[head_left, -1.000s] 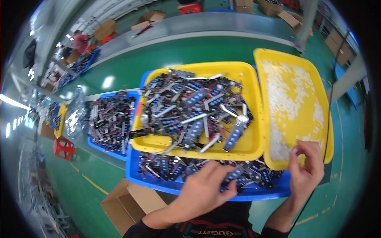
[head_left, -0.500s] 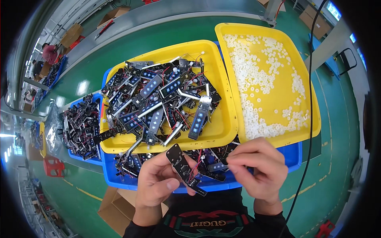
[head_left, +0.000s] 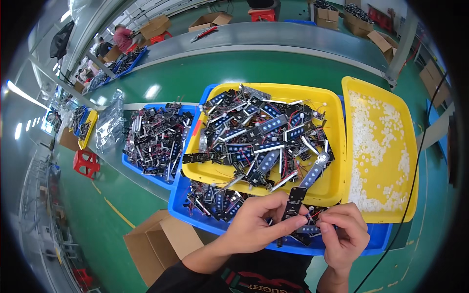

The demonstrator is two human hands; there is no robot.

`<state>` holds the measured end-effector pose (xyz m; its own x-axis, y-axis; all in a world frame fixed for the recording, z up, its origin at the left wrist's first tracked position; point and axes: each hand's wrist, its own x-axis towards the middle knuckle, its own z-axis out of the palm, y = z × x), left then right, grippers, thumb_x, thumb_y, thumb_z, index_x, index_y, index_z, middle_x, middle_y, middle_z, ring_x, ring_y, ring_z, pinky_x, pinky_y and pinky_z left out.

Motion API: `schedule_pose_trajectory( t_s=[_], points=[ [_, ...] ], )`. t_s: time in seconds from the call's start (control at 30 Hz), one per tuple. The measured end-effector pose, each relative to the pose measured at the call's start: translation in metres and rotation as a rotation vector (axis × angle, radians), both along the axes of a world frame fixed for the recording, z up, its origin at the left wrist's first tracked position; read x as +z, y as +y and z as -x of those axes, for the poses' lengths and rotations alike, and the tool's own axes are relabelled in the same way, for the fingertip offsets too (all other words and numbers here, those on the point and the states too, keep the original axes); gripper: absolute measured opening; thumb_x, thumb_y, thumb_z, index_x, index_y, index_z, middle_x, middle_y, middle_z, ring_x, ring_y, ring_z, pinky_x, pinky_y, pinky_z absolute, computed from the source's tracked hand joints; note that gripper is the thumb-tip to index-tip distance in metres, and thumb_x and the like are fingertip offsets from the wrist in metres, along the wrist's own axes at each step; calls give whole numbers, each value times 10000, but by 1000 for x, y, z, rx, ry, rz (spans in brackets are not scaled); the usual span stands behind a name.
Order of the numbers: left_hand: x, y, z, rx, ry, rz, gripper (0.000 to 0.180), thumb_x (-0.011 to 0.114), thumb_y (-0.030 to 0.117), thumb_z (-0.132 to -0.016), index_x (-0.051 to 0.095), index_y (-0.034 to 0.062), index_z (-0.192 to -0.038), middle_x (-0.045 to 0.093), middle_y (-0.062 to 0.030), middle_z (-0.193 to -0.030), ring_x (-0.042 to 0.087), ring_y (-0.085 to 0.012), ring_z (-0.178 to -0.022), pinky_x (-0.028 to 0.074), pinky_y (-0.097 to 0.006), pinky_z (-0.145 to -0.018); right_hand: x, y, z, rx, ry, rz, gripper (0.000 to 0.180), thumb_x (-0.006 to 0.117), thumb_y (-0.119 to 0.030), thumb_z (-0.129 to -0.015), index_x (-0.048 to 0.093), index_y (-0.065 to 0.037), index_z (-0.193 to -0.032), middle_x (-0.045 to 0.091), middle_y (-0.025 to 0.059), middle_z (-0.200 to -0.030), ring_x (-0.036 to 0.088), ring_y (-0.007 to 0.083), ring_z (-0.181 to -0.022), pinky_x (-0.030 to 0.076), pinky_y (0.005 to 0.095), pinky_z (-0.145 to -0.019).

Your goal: The person assembles small electronic components by hand in a factory setting. They repeatedly pick up circuit boards from a yellow tray and attach small white plastic pieces to them, placing the finished units into a blue bin. The process involves handling wires and small parts with precision.

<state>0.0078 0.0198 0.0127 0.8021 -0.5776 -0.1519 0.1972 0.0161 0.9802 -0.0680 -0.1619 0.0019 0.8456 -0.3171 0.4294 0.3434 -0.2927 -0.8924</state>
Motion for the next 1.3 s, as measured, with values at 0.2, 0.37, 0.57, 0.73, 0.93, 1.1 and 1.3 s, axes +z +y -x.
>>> schedule_pose_trajectory(
  t_s=[0.2,0.37,0.57,0.73,0.93,1.1,1.3],
  points=[
    [-5,-17,-3,66,-246,142,105,750,59,-831,677,-14,-851,638,-48,-754,602,-96,-657,438,-229,-577,10,-6,-2,-32,-9,-14,209,730,94,-737,717,33,-937,663,135,-848,629,191,-717,479,260,-602],
    [2,-16,-1,1,-171,114,161,743,-12,-805,677,-33,-949,680,-97,-945,634,-125,-823,476,-242,-733,18,-11,-10,13,-9,-57,215,711,81,-782,720,24,-989,665,124,-874,631,170,-719,488,256,-607],
    [6,-23,1,34,-176,81,137,770,12,-783,692,-13,-893,651,-47,-811,555,-80,-686,412,-215,-622,16,-12,-8,91,50,-100,202,674,67,-826,711,20,-1019,665,115,-915,633,156,-729,493,251,-621],
    [3,-20,-4,10,-281,20,119,790,46,-769,693,2,-824,605,-28,-708,486,-61,-581,329,-219,-529,15,-15,-6,242,55,-156,219,641,39,-864,691,16,-1075,659,113,-956,630,147,-757,495,249,-645],
    [3,-20,-5,-9,-385,-26,121,792,42,-755,678,18,-791,559,-12,-655,438,-54,-540,282,-230,-491,9,-13,-4,294,32,-156,235,681,5,-853,687,5,-1088,643,108,-985,621,135,-758,507,239,-660],
    [2,-21,-6,-12,-476,-53,135,791,18,-730,696,15,-825,575,-21,-680,468,-62,-553,325,-223,-501,4,-14,-4,268,25,-151,186,694,18,-840,693,4,-1025,648,111,-990,631,149,-759,518,246,-673],
    [7,-24,-7,-30,-444,-30,166,757,-27,-745,716,6,-902,610,-28,-754,532,-62,-621,389,-203,-548,1,-9,-9,115,-156,-70,238,723,64,-778,664,13,-1003,679,126,-910,659,211,-757,531,281,-659]
  ],
)
